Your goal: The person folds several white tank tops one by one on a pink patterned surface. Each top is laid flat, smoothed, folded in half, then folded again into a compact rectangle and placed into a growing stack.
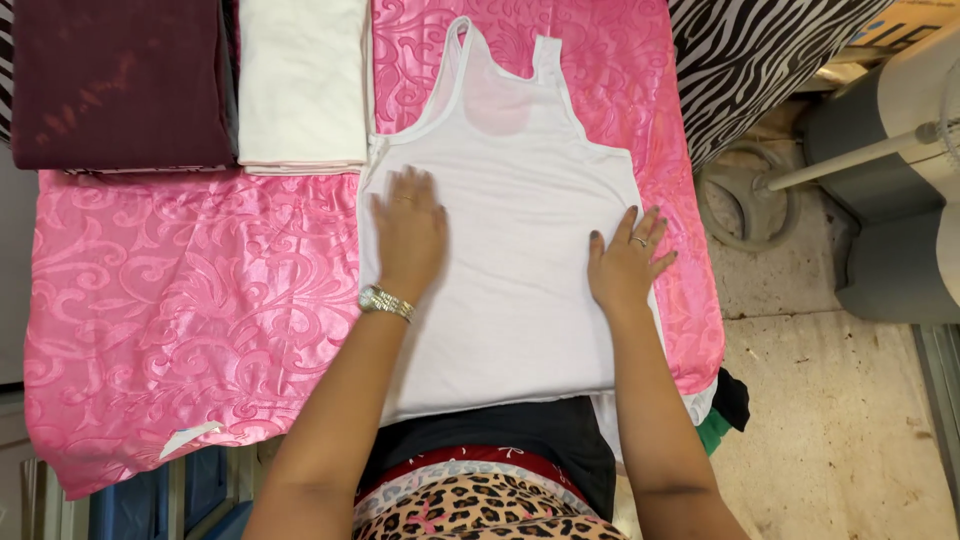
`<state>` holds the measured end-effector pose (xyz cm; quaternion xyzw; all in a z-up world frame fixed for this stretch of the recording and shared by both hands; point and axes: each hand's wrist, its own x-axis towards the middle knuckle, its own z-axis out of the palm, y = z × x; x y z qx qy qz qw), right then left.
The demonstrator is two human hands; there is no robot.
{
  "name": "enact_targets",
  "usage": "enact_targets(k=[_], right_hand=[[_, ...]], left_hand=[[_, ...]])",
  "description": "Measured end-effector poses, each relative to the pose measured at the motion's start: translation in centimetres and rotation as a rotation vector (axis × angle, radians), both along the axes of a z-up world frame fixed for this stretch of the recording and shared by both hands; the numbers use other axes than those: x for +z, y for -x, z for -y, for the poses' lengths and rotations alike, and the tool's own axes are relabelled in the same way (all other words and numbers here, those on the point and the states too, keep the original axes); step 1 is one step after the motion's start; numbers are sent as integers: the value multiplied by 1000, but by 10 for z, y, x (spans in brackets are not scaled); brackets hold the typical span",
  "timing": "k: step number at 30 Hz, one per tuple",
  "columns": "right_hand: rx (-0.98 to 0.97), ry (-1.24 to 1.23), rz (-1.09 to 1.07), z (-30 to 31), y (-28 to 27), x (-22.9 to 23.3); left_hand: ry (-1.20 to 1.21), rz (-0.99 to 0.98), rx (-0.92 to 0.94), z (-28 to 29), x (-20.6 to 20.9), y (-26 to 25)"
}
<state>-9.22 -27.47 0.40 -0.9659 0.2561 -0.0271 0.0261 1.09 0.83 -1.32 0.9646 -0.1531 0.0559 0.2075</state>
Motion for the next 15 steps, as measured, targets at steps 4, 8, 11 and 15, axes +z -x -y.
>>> enact_targets(k=[4,8,11,15], right_hand=[[148,-155,-25,-20,-35,0],[165,-212,-48,-3,-86,7],[130,-272,67,9,-96,4],[225,-303,31,6,-93,-11]], left_hand=[[140,-103,-238,34,1,30],[70,-145,-226,33,13,41],[-5,-157,-196,24,20,41],[-25,-143,-71,18,20,23]])
